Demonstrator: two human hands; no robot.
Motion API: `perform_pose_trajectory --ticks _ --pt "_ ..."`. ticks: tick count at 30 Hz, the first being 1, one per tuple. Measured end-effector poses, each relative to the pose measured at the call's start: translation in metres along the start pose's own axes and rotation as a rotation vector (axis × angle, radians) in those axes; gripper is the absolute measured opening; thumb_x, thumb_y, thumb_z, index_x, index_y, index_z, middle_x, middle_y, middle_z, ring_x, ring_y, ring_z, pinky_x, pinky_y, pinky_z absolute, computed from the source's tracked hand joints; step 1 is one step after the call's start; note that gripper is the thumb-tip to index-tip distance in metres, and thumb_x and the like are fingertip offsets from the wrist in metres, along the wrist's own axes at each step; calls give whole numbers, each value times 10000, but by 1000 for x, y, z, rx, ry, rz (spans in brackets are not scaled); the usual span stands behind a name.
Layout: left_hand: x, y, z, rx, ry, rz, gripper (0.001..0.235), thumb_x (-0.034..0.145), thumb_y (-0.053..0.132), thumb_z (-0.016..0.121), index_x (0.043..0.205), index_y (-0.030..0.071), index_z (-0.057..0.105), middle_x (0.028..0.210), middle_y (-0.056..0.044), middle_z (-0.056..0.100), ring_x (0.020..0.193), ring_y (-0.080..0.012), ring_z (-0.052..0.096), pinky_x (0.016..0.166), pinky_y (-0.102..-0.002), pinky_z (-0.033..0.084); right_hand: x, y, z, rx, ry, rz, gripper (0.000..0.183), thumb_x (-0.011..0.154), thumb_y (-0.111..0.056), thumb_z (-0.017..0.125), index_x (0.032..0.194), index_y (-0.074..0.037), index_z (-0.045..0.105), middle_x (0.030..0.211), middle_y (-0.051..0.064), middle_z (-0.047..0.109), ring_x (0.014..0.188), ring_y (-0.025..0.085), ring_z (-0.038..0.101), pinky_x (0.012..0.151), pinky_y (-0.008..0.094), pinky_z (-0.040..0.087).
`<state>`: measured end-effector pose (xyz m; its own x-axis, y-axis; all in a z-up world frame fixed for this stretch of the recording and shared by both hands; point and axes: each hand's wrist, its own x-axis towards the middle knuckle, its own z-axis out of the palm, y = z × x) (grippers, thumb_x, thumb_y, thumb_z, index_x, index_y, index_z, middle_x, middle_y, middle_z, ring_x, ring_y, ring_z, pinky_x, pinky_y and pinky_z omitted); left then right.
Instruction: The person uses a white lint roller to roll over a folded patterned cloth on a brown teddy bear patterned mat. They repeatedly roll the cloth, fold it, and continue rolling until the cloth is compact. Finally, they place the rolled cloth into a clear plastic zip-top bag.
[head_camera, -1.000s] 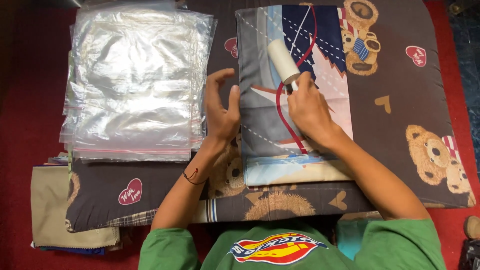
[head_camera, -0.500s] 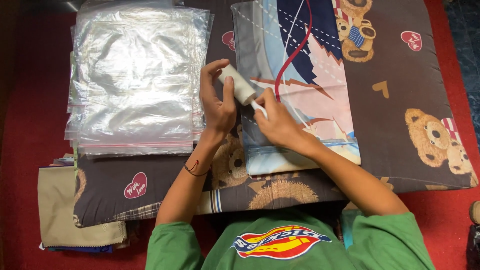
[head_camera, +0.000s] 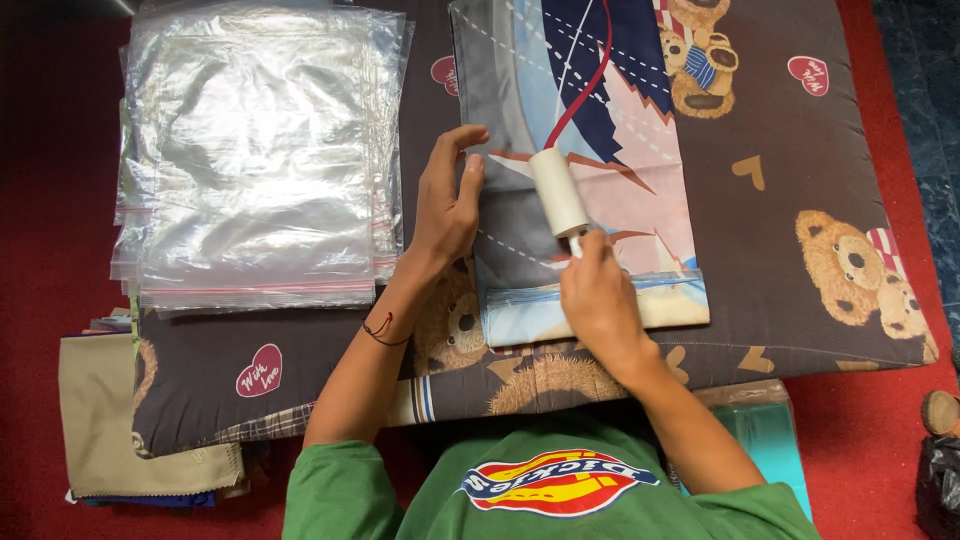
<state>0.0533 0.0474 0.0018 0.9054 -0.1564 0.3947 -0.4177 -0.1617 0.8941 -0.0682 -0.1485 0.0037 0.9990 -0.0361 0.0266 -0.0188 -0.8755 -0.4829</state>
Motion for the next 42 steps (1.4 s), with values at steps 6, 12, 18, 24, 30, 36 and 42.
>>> perform_pose_trajectory --ticks 6,12,18,24,30,36,42 --pt "2 -3 -3 -15 20 39 334 1127 262 397 1401 128 533 1285 -119 630 1317 -320 570 1131 -486 430 -12 -28 30 -13 -102 -164 276 975 -100 426 1215 35 422 888 315 595 698 557 689 580 639 577" --pt "0 6 -4 -35 19 65 331 1129 255 384 1395 126 533 1265 -117 632 1287 -312 591 1109 -465 449 -19 -44 -11 421 -280 42 244 976 -120 473 1192 -8 461 1070 346 657 921 530 712 723 591 593" --pt "-2 12 5 -65 -29 56 330 1121 268 373 1368 118 532 1194 -149 652 1194 -334 645 1068 -497 487 -61 -5 -29 235 -95 86 240 1009 -104 469 1207 32 484 1118 372 650 969 554 683 742 588 582" --pt "-7 29 17 -115 -102 63 351 1121 279 381 1387 94 517 1212 -173 633 1194 -357 638 1062 -496 495 -93 1 -2 84 -51 -1 199 1005 -117 443 1173 -12 463 891 294 659 659 525 700 515 583 599" --pt "-10 62 15 -76 -150 106 366 1120 295 408 1423 107 490 1256 -162 607 1225 -351 622 1083 -483 497 -113 -5 48 -106 -3 -262 217 982 -189 458 1135 -35 469 789 183 618 573 445 704 415 496 568" --pt "-21 86 5 29 -212 87 371 1105 276 443 1421 86 480 1256 -164 562 1193 -369 615 1031 -480 518 -105 -27 18 429 -285 -120 315 975 -210 491 1185 25 496 846 242 685 720 488 727 495 488 564" --pt "-46 87 -7 148 -268 -57 305 1068 258 409 1205 23 547 1036 -102 598 868 -207 565 742 -348 438 -127 7 -25 598 -344 186 155 970 -200 592 1094 -112 559 803 47 650 615 146 520 559 358 412"
